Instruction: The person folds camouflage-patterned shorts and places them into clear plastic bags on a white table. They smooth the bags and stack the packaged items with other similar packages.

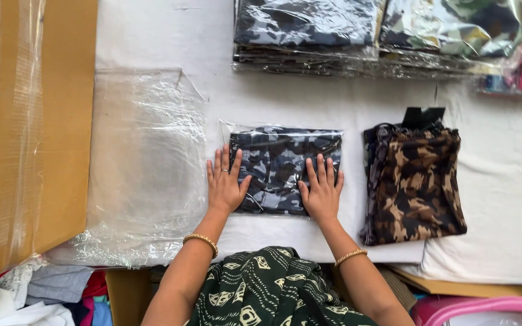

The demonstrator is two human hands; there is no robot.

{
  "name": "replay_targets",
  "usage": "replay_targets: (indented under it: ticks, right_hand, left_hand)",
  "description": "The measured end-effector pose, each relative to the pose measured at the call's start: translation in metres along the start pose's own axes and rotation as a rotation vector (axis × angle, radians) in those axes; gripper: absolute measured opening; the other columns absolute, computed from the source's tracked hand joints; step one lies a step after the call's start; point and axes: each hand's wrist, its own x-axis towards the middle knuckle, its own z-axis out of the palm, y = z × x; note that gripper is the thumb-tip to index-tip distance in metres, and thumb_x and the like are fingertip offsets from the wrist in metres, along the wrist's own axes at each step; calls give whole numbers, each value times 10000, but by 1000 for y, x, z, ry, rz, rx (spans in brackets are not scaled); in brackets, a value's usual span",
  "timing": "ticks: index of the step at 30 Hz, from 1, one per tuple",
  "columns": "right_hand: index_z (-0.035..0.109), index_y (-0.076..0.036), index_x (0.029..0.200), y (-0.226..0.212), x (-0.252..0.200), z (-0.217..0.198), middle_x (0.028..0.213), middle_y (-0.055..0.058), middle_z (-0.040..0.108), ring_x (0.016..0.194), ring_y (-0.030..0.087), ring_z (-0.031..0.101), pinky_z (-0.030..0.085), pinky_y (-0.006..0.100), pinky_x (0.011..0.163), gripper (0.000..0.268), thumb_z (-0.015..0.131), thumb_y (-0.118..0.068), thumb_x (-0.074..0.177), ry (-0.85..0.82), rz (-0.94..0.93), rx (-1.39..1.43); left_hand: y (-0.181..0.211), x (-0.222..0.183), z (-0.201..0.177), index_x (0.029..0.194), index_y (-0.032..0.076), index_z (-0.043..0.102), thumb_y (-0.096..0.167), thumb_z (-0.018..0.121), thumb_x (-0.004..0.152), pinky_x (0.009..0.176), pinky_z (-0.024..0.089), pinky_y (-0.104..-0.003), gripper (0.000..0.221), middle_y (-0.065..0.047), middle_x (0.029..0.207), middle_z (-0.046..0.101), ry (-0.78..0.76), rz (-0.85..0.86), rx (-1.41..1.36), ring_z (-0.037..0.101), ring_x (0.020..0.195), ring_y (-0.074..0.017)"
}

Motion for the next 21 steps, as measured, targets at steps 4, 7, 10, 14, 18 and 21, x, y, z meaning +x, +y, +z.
replay_targets:
  ticks: [4, 7, 10, 14, 18, 21]
  right_hand:
    - [363, -264, 1609, 1, 3, 4, 1714, 50, 230, 1581, 287, 159, 99, 580, 1235, 674, 538, -473, 993, 13, -24, -6]
    - [359, -269, 1609, 2, 5, 5, 1713, 49, 225, 1579, 291, 166, 101, 591, 1232, 678, 537, -469, 986, 6, -8, -9]
    - [371, -279, 1606, 6, 4, 4, 1716, 58, 250, 1581, 285, 180, 120, 572, 1241, 682, 558, -484, 983, 31, -42, -61]
    - [366, -144, 1567, 17, 27, -6, 1607, 243, 273, 1480, 360, 220, 223, 588, 1174, 779, 715, -423, 929, 211, 242, 364]
    - [564, -121, 1402, 45, 71, -12, 1298, 142, 689, 1215, 275, 664, 523, 372, 1031, 518, 740, -166, 916, 46, 380, 747]
    - [629, -124, 1424, 33, 120, -90, 1258, 142, 691, 1140, 281, 654, 515, 368, 1010, 481, 707, -73, 951, 174, 35, 619]
  left_hand:
    - [-1, 4, 1, 1654, 276, 167, 537, 504, 987, 1267, 31, -544, 792, -111, 1732, 74, 31, 7, -17, 67, 1593, -328]
    - [1, 5, -1, 1643, 289, 173, 541, 510, 975, 1258, 27, -541, 790, -112, 1722, 66, -5, -3, 5, 61, 1586, -320]
    - [3, 3, -2, 1639, 277, 169, 536, 505, 973, 1246, 24, -546, 790, -131, 1714, 55, 13, -3, -27, 60, 1577, -330]
    - [12, 5, -1, 1641, 287, 172, 525, 516, 973, 1253, 59, -543, 787, -190, 1707, 43, 79, -40, -23, 61, 1573, -369]
    - [42, -21, 34, 1652, 197, 184, 476, 549, 1016, 1213, 152, -565, 785, -240, 1700, 101, 77, -329, -65, 138, 1548, -413]
    - [74, -56, 58, 1623, 54, 239, 354, 602, 1014, 1157, 243, -585, 770, -316, 1573, 251, 166, -455, -336, 288, 1438, -467]
